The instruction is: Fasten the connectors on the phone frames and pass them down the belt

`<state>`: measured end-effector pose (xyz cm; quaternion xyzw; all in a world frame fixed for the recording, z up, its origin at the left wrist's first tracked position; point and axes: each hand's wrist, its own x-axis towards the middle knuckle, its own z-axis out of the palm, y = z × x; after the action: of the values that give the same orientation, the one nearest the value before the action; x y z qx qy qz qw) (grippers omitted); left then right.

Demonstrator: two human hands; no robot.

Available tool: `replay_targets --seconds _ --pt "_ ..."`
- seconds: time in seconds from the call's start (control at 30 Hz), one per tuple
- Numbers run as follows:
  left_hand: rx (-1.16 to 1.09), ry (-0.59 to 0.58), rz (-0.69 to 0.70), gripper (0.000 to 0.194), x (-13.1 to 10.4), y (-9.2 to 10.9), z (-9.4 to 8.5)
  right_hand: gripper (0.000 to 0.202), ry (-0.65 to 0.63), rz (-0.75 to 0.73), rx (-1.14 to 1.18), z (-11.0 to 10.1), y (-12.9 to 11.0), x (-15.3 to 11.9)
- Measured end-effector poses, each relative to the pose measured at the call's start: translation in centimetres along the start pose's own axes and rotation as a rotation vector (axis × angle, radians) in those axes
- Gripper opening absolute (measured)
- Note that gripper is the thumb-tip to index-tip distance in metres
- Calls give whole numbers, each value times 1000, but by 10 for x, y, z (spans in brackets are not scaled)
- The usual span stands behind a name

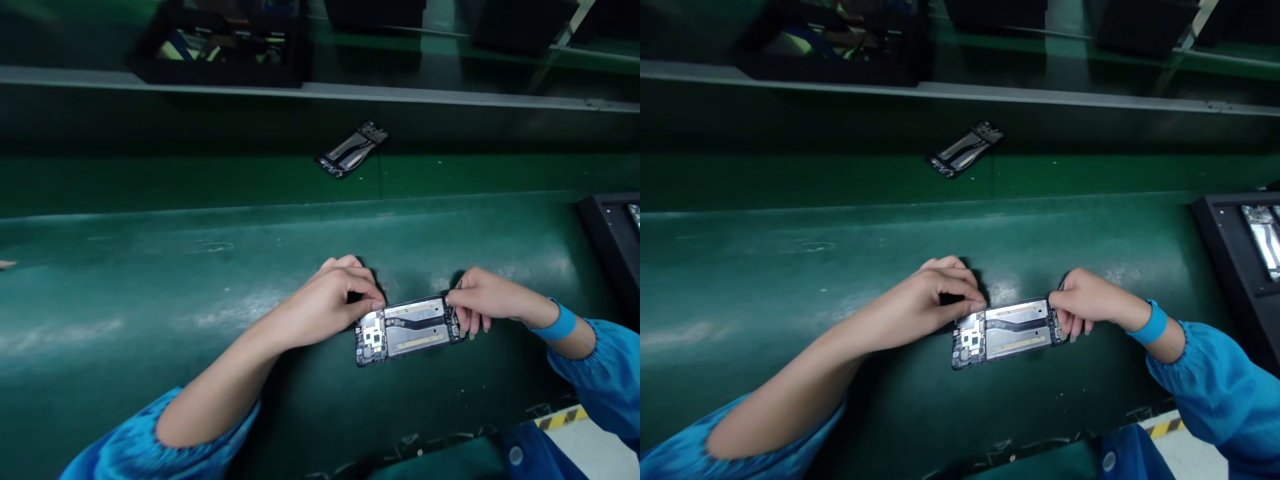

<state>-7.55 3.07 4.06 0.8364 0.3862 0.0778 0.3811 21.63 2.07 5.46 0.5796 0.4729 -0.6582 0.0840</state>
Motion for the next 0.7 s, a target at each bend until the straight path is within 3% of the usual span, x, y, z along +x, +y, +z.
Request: replay_targets --seconds 0.3,0.7 --pt "-52 4 0 28 1 2 0 36 0 -35 -4 -1 9 4" --pt "-103 -55 -29 19 4 -4 1 37 8 1 -18 1 -1 -3"
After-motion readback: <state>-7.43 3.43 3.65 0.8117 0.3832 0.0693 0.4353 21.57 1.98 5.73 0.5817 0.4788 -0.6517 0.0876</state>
